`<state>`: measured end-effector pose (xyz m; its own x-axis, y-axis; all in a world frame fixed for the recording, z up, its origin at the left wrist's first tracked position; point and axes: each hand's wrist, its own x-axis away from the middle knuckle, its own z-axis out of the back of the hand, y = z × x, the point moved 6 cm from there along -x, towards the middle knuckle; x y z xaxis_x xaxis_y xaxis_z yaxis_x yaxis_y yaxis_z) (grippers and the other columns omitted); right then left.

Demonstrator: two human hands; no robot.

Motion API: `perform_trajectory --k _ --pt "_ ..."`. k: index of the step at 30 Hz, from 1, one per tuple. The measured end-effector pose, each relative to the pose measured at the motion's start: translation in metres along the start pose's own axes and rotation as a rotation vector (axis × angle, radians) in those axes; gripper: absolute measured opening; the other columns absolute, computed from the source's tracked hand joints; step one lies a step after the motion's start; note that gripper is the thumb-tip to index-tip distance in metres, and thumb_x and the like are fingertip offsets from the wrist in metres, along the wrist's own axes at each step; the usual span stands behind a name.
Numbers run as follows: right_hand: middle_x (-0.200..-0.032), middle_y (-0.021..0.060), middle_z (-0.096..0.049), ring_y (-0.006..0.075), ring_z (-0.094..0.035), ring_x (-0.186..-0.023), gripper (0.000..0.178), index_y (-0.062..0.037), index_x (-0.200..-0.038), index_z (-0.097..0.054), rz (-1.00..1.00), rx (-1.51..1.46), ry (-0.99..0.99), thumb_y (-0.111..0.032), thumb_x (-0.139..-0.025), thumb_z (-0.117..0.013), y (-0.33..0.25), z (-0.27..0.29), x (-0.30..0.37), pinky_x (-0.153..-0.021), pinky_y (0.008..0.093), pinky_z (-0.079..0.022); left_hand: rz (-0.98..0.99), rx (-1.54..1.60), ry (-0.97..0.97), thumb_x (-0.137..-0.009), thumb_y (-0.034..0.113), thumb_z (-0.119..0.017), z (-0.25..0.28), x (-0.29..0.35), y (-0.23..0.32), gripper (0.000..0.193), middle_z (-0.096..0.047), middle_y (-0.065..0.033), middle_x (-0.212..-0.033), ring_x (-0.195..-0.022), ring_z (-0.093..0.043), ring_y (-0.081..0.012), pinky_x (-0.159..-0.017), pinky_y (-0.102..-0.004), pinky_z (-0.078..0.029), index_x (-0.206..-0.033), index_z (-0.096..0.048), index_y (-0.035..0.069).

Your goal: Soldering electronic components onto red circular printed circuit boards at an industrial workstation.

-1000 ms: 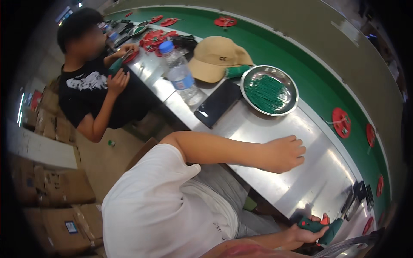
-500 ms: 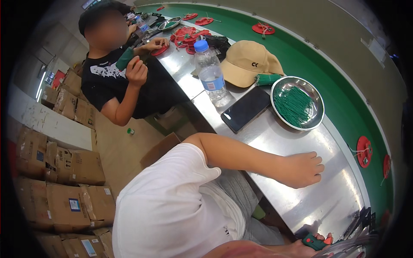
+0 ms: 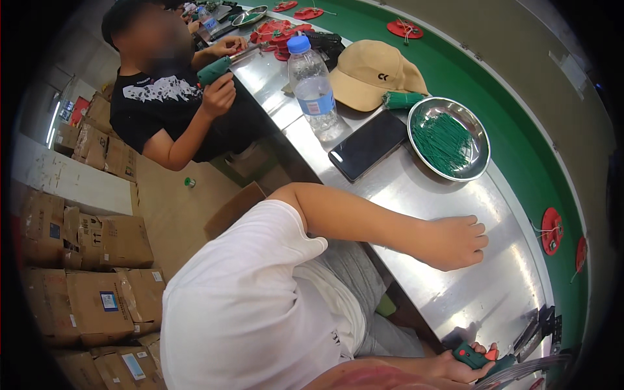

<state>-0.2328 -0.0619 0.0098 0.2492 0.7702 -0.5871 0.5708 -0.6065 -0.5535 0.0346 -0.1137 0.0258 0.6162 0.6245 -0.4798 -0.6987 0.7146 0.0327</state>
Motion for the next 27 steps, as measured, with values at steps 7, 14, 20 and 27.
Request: perform_trajectory --k 7,14,20,27 --pt "-0.072 0.0027 -0.054 0.0144 -0.051 -0.056 0.036 -0.0032 -0.089 -0.064 0.107 0.582 0.890 -0.039 -0.085 -0.064 -0.012 0.012 0.021 -0.047 0.0256 -0.036 -0.007 -0.001 -0.002 -0.081 0.020 -0.064 -0.003 -0.001 0.001 0.012 -0.055 -0.0055 -0.087 -0.087 -0.051 -0.0214 -0.076 -0.0348 -0.041 -0.082 -0.060 0.008" --pt "-0.072 0.0015 -0.054 0.0133 -0.049 -0.057 0.035 -0.0035 -0.089 -0.064 -0.142 0.235 0.388 -0.038 -0.087 -0.061 0.001 -0.002 0.005 -0.050 0.0249 -0.037 0.001 -0.044 0.001 -0.082 0.021 -0.063 -0.001 0.002 -0.002 0.013 -0.055 -0.0051 -0.088 -0.086 -0.051 -0.0213 -0.075 -0.0346 -0.041 -0.082 -0.061 0.008" --pt "-0.072 0.0000 -0.054 0.0129 -0.048 -0.057 0.033 -0.0049 -0.088 -0.064 -0.185 0.591 0.725 -0.037 -0.089 -0.059 -0.014 0.009 0.017 -0.051 0.0247 -0.036 0.004 -0.027 -0.048 -0.081 0.021 -0.064 0.000 -0.002 0.003 0.012 -0.059 -0.0053 -0.091 -0.090 -0.054 -0.0217 -0.076 -0.0345 -0.042 -0.081 -0.063 0.009" --pt "-0.068 0.0006 -0.053 0.0146 -0.048 -0.053 0.035 -0.0039 -0.090 -0.064 -0.030 -0.094 -0.086 -0.039 -0.090 -0.059 -0.010 -0.025 -0.003 -0.049 0.0255 -0.036 0.021 -0.003 -0.034 -0.081 0.022 -0.066 -0.004 -0.005 0.009 0.015 -0.061 -0.0073 -0.095 -0.092 -0.056 -0.0241 -0.078 -0.0364 -0.044 -0.083 -0.065 0.008"
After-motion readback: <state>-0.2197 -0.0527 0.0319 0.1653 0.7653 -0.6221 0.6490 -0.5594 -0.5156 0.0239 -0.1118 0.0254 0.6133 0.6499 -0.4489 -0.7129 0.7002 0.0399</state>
